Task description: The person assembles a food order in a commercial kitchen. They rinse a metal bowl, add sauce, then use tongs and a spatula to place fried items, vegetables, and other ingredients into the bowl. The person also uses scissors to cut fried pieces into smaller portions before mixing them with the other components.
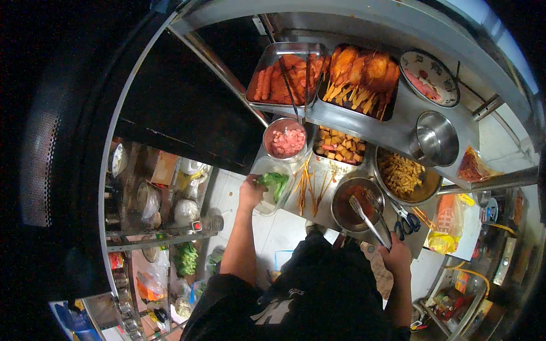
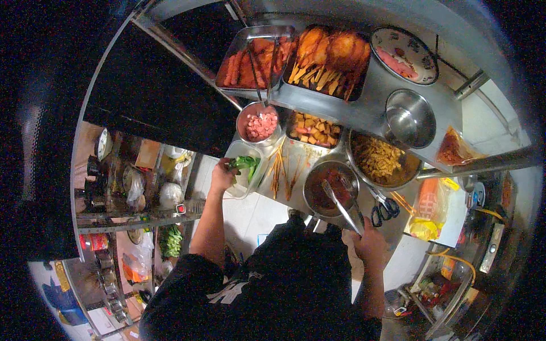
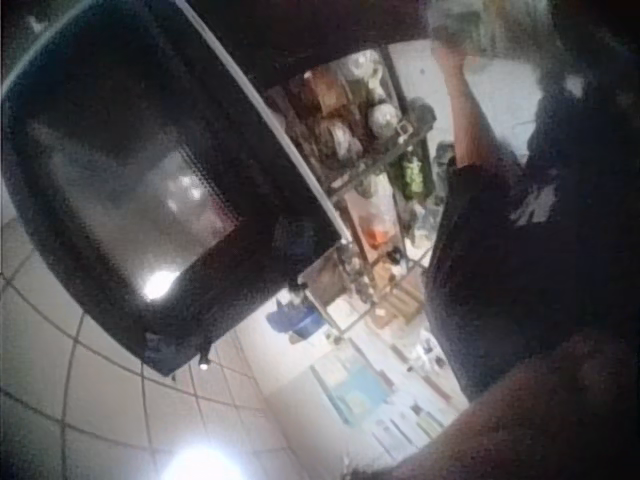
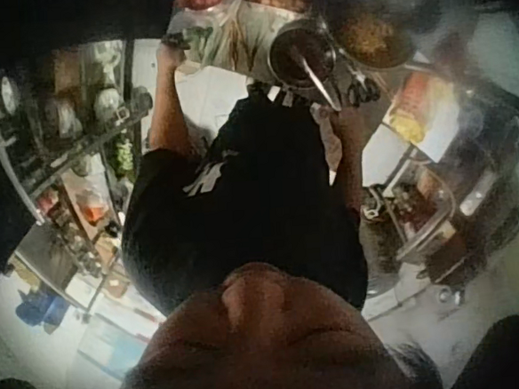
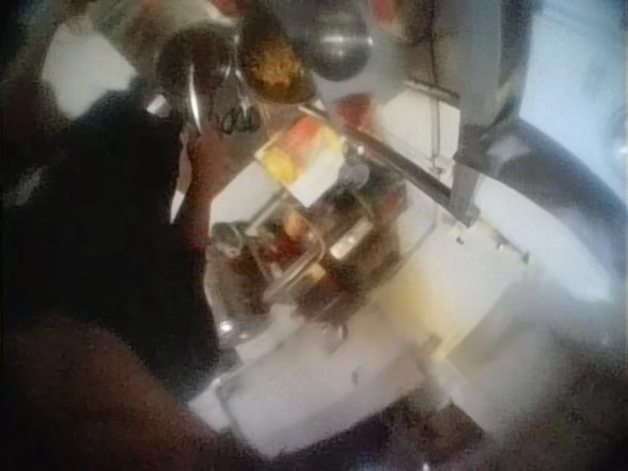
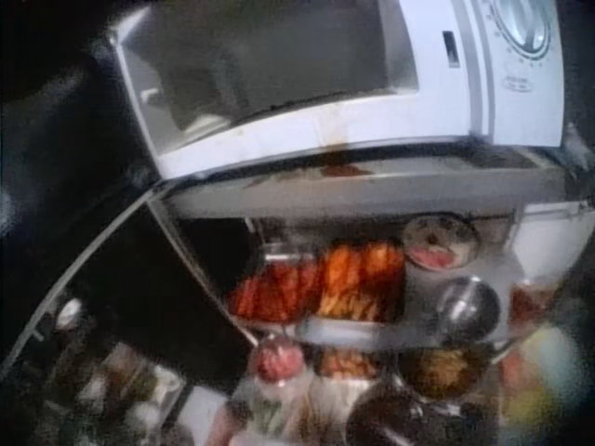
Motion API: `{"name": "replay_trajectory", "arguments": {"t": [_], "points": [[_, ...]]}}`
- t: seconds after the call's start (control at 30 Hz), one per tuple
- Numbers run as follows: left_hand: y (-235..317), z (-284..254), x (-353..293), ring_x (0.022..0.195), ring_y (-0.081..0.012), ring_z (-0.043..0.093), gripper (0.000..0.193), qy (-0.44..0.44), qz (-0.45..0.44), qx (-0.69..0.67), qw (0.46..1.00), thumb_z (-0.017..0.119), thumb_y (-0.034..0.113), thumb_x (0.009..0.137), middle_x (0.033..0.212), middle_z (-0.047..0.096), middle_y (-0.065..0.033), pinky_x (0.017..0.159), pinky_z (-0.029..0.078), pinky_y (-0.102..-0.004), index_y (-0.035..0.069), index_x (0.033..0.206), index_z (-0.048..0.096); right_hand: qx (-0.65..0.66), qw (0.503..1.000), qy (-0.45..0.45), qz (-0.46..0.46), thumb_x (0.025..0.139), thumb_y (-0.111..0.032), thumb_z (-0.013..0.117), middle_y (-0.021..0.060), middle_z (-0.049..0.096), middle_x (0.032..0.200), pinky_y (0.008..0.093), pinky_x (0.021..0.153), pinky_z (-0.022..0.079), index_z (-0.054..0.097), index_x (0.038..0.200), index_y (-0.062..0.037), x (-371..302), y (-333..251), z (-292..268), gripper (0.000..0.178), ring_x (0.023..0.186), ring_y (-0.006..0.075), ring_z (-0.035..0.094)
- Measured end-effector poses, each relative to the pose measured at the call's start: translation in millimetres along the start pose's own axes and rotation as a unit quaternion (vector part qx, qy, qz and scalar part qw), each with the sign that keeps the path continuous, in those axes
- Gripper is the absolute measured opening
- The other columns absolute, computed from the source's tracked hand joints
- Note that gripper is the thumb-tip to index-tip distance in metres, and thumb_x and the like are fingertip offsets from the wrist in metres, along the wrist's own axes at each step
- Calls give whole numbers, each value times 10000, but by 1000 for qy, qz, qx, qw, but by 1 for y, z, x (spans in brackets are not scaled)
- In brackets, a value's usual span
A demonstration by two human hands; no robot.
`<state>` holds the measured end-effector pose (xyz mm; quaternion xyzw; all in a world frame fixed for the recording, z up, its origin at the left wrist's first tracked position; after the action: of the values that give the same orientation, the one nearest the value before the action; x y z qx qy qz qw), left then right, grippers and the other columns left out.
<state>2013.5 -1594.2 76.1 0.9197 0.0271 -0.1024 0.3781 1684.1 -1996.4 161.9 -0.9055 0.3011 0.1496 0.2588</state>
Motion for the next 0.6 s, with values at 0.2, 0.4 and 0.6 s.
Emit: {"name": "replay_trajectory", "arguments": {"t": [0.2,0.4,0.6], "points": [[8,-5,-14,769,-164,685,332,75,32,-193,978,656,-25,824,916,723,-113,679,543,-302,-18,1154,622,48,997,-34,-48,818,-370,700,266,679,1011,531,810,516,535,1316,-32,6,1,-1,624,944,460,652],[85,-11,-60,818,-104,643,240,14,13,-353,935,640,15,945,964,703,-61,717,526,-247,-14,1183,621,114,991,-24,-61,830,-384,704,276,670,1068,498,842,520,540,1314,7,2,7,0,643,971,443,655],[138,37,-98,845,-100,635,306,-128,52,-363,922,602,-27,933,1035,695,-40,752,514,-247,11,1236,603,196,976,58,-70,836,-326,715,232,677,985,453,792,519,531,1332,-9,-12,21,-1,617,905,392,669]]}}
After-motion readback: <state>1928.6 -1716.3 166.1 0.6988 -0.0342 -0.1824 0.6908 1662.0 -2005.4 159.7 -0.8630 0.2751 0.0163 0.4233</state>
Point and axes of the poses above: each hand's wrist, its own x-axis towards the middle knuckle, its own z-axis out of the palm, y = z × x, the point moved 1 cm from there along x, towards the middle knuckle
